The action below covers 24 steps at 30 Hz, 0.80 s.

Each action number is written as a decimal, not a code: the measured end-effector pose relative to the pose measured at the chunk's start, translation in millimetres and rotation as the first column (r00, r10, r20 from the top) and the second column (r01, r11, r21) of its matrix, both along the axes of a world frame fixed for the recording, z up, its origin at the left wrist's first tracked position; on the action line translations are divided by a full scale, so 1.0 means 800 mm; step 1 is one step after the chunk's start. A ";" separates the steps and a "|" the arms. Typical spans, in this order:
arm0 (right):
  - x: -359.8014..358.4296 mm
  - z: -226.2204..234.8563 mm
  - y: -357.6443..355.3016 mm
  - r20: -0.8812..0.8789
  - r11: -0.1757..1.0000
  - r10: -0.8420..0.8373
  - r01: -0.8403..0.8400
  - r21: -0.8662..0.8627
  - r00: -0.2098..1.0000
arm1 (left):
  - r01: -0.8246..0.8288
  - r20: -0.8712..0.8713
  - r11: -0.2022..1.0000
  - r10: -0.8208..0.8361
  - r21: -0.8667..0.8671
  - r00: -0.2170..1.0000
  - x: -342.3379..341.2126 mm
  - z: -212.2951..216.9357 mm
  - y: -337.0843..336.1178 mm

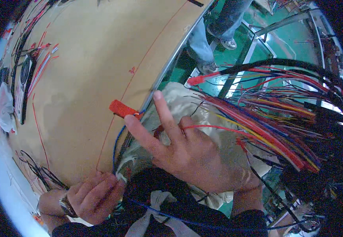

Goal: Assembling and bundling colored electrical wires into harnesses using adhesive tape.

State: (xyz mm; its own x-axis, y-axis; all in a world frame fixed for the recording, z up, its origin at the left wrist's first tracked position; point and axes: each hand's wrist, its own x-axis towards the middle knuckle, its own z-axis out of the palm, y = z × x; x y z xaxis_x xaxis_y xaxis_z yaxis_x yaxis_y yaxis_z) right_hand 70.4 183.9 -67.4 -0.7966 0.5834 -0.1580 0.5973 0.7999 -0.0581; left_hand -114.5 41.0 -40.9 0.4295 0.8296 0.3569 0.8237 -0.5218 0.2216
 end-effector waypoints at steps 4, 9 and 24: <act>0.003 -0.007 0.001 0.001 1.000 -0.010 0.010 -0.005 1.000 | 0.037 0.027 0.999 -0.037 -0.025 0.999 0.000 -0.002 0.003; 0.006 -0.024 -0.004 -0.002 0.999 -0.033 0.033 -0.012 0.999 | 0.072 0.052 0.997 -0.071 -0.020 0.996 -0.003 -0.002 0.007; 0.000 -0.007 0.002 0.025 0.998 -0.020 0.021 -0.061 0.999 | 0.166 0.128 0.976 -0.149 -0.141 0.981 -0.020 -0.004 0.017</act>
